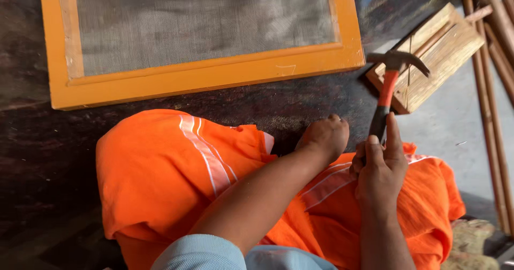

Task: The person secures a metal mesh screen to a yellow wooden frame by hand-hammering small nails along the perimeter. They repeatedly pick up nails, position them, and hammer them into the frame while sitting on the floor.

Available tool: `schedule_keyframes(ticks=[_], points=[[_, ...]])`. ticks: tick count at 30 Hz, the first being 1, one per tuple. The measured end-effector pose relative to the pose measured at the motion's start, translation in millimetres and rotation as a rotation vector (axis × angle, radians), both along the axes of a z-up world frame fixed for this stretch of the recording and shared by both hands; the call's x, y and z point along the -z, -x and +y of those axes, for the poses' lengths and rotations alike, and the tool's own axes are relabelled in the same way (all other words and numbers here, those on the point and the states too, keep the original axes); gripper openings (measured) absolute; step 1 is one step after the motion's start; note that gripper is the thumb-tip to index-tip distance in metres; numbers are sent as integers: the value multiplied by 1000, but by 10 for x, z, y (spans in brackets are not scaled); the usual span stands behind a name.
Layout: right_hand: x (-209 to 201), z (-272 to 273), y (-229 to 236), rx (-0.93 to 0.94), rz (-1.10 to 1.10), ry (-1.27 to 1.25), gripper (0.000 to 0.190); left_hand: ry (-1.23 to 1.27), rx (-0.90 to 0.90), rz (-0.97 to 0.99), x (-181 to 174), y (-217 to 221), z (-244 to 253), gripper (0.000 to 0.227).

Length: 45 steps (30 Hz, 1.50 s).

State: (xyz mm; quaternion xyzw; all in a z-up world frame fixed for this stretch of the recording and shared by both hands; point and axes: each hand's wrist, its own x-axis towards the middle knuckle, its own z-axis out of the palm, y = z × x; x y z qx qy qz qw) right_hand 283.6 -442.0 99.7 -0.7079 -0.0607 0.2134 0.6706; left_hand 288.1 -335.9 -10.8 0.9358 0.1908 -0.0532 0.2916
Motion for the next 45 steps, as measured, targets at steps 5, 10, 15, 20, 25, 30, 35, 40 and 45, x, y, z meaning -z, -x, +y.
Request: schedule_keyframes(ticks=[5,10,15,20,25,30,35,40,45], points=[[16,-9,-54,-29,35,-47,62,-64,147,202,-64,17,101,24],[1,-44,-38,-38,47,-74,62,15,42,145,-58,228,158,25],[34,-34,-18,-56,48,-82,62,58,-16,109,-118,362,210,25],[36,7,-17,-37,102,-42,63,35,74,-27,-251,479,290,17],[16,79,10,-41,82,3,62,18,39,96,-411,508,486,20],[21,100,13,-53,69,50,62,177,-150,-173,-591,731,1344,7],[38,197,59,-64,67,117,63,145,-209,-606,-988,1090,2577,16],[32,285,181,-156,36,115,64,275,-467,-553,-1169,1673,3153,16],[43,437,370,-225,61,158,64,186,-464,-512,-939,1840,3340,13]])
